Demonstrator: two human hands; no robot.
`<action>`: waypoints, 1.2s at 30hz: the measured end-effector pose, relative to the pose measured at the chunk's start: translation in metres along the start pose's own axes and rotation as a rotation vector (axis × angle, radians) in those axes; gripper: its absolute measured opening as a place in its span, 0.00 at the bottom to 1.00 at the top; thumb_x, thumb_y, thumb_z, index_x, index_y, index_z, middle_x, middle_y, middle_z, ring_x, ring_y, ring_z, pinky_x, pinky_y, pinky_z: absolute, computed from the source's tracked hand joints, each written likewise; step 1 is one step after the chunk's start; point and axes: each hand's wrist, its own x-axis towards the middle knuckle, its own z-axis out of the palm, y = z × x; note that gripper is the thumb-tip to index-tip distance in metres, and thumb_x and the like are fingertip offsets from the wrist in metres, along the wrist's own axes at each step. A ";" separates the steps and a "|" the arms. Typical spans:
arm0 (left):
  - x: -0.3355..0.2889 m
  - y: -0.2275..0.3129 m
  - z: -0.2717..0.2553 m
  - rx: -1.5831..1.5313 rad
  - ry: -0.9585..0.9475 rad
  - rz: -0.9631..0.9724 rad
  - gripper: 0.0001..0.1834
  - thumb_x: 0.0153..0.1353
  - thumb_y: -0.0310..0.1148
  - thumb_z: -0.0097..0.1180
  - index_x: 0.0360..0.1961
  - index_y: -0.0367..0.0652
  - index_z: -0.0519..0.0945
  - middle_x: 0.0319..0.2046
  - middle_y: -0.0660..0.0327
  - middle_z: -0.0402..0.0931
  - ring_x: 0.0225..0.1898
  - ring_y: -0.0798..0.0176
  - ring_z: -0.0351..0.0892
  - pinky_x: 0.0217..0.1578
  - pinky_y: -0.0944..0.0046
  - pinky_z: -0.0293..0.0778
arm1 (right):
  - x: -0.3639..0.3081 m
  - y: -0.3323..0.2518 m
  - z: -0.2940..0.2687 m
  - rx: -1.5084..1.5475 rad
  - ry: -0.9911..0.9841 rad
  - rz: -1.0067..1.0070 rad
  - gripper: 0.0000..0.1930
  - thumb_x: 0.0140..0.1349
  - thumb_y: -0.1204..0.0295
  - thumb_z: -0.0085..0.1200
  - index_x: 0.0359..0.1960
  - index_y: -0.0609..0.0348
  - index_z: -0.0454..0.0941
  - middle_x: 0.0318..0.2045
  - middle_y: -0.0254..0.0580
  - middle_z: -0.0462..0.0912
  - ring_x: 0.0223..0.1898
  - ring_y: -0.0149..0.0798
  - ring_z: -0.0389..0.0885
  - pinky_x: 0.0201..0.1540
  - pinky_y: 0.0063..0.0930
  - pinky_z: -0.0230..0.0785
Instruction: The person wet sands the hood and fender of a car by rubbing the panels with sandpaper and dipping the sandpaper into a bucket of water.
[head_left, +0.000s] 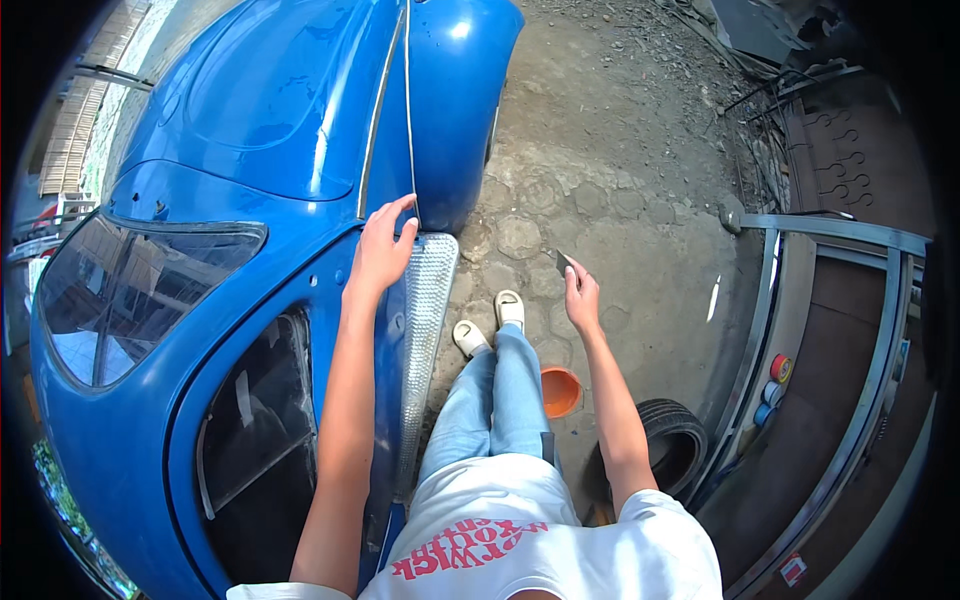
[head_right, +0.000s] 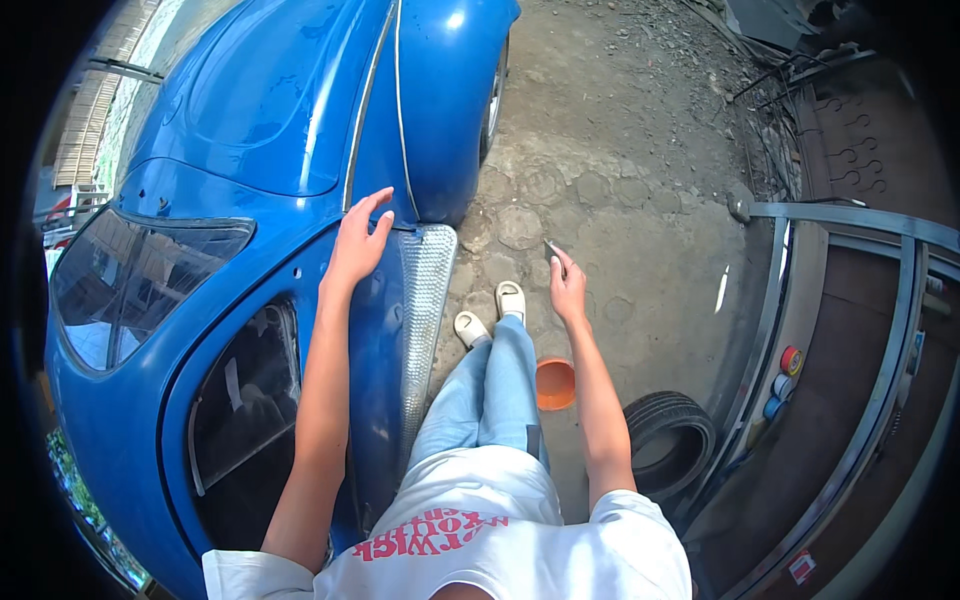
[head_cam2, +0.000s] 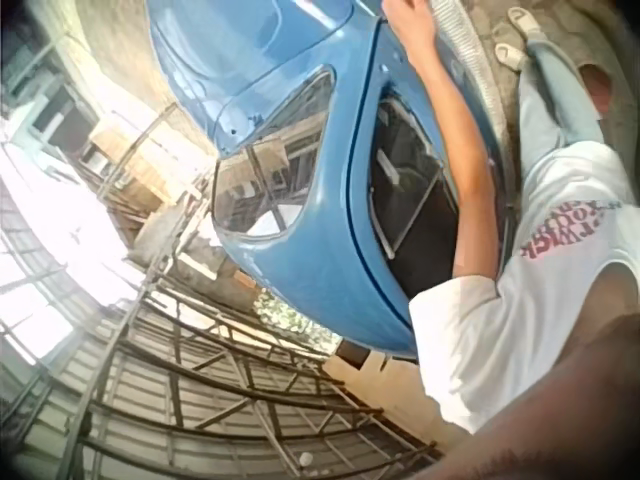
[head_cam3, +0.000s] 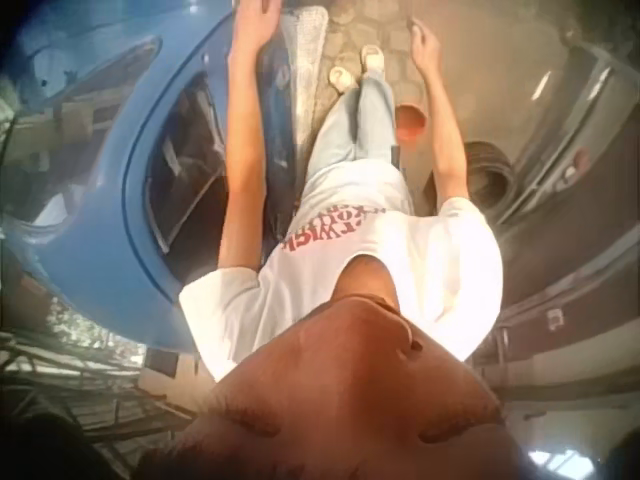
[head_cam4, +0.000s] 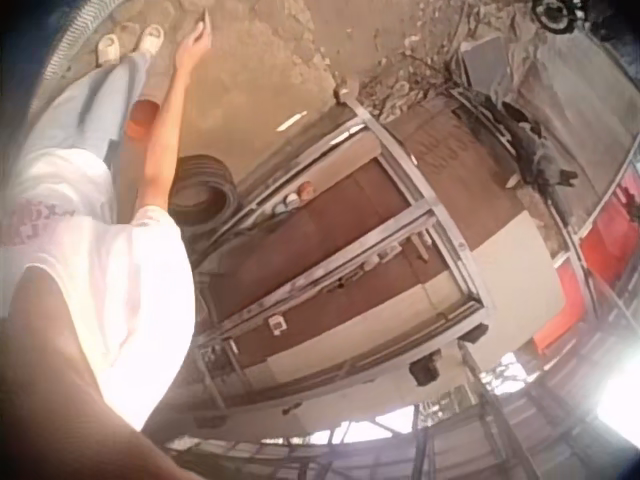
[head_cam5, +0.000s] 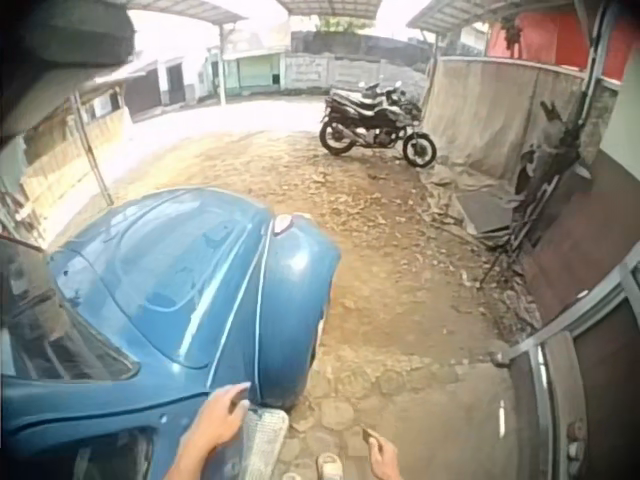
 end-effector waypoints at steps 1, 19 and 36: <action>-0.007 0.001 0.030 -0.046 -0.054 0.023 0.21 0.67 0.30 0.56 0.61 0.38 0.77 0.56 0.47 0.80 0.59 0.47 0.79 0.61 0.55 0.72 | -0.013 0.012 -0.002 0.072 0.048 0.014 0.17 0.73 0.65 0.51 0.57 0.59 0.82 0.36 0.49 0.87 0.36 0.32 0.82 0.43 0.30 0.74; -0.308 -0.138 0.426 -0.359 -0.562 -0.448 0.19 0.67 0.28 0.56 0.59 0.38 0.78 0.46 0.56 0.85 0.47 0.63 0.83 0.51 0.64 0.78 | -0.254 0.266 -0.002 0.008 0.017 0.391 0.16 0.68 0.69 0.55 0.54 0.61 0.83 0.47 0.52 0.87 0.52 0.47 0.85 0.58 0.36 0.72; -0.458 -0.275 0.705 0.023 -0.272 -0.377 0.33 0.61 0.26 0.59 0.68 0.38 0.65 0.52 0.44 0.80 0.53 0.46 0.81 0.57 0.54 0.74 | -0.356 0.582 0.028 -0.167 0.091 0.524 0.14 0.66 0.64 0.59 0.49 0.53 0.88 0.55 0.50 0.77 0.60 0.50 0.75 0.64 0.38 0.66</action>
